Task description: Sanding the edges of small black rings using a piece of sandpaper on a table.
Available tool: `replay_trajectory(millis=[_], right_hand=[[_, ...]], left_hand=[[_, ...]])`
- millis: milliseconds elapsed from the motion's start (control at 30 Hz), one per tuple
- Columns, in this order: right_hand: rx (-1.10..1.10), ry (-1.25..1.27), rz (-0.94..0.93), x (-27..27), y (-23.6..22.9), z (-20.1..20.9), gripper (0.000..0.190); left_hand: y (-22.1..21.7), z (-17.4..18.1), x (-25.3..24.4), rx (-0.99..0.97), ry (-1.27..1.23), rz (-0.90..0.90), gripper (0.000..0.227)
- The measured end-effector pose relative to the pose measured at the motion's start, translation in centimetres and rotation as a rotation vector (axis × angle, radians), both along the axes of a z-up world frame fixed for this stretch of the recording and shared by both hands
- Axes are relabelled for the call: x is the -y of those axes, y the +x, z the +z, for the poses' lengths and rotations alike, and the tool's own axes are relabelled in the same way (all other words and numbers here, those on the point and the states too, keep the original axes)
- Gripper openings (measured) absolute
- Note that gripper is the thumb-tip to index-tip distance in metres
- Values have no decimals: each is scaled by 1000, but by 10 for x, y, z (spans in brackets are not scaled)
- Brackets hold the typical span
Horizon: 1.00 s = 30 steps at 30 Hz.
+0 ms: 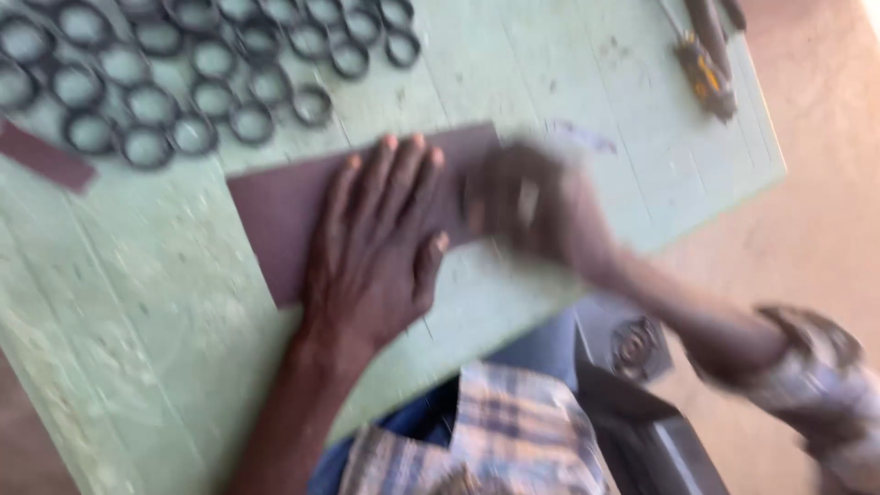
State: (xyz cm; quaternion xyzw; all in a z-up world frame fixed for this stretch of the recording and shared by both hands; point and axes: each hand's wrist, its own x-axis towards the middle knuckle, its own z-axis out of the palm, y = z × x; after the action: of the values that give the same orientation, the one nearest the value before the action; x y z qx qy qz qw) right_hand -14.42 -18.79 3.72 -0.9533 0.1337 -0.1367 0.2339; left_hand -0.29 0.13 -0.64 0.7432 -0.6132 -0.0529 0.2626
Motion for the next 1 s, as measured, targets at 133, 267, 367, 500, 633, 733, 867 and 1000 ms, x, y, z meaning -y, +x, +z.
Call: replay_trajectory(millis=[133,267,367,500,633,733,867,1000], right_hand=[[-79,209,152,-16,-7,8,14],[-30,89,8,-8,0,14,25],[-107,119,-29,-8,-7,15,24],[-65,112,65,-14,-8,10,30],[-77,103,-47,-1,-18,2,22],[39,43,140,-4,-11,3,25],[-115,141,-54,-3,-14,1,29],[-190,222,-60,0,-20,0,26]], left_hand=[[-6,-6,-5,-65,-15,-9,66],[1,-3,3,-3,-5,-4,66],[-5,-3,-3,-26,23,-20,66],[0,-1,1,-42,22,-10,65],[-5,-2,1,9,17,-4,65],[1,-1,3,-56,28,-4,65],[-5,-2,0,-25,30,3,65],[0,-4,6,-11,33,-6,66]])
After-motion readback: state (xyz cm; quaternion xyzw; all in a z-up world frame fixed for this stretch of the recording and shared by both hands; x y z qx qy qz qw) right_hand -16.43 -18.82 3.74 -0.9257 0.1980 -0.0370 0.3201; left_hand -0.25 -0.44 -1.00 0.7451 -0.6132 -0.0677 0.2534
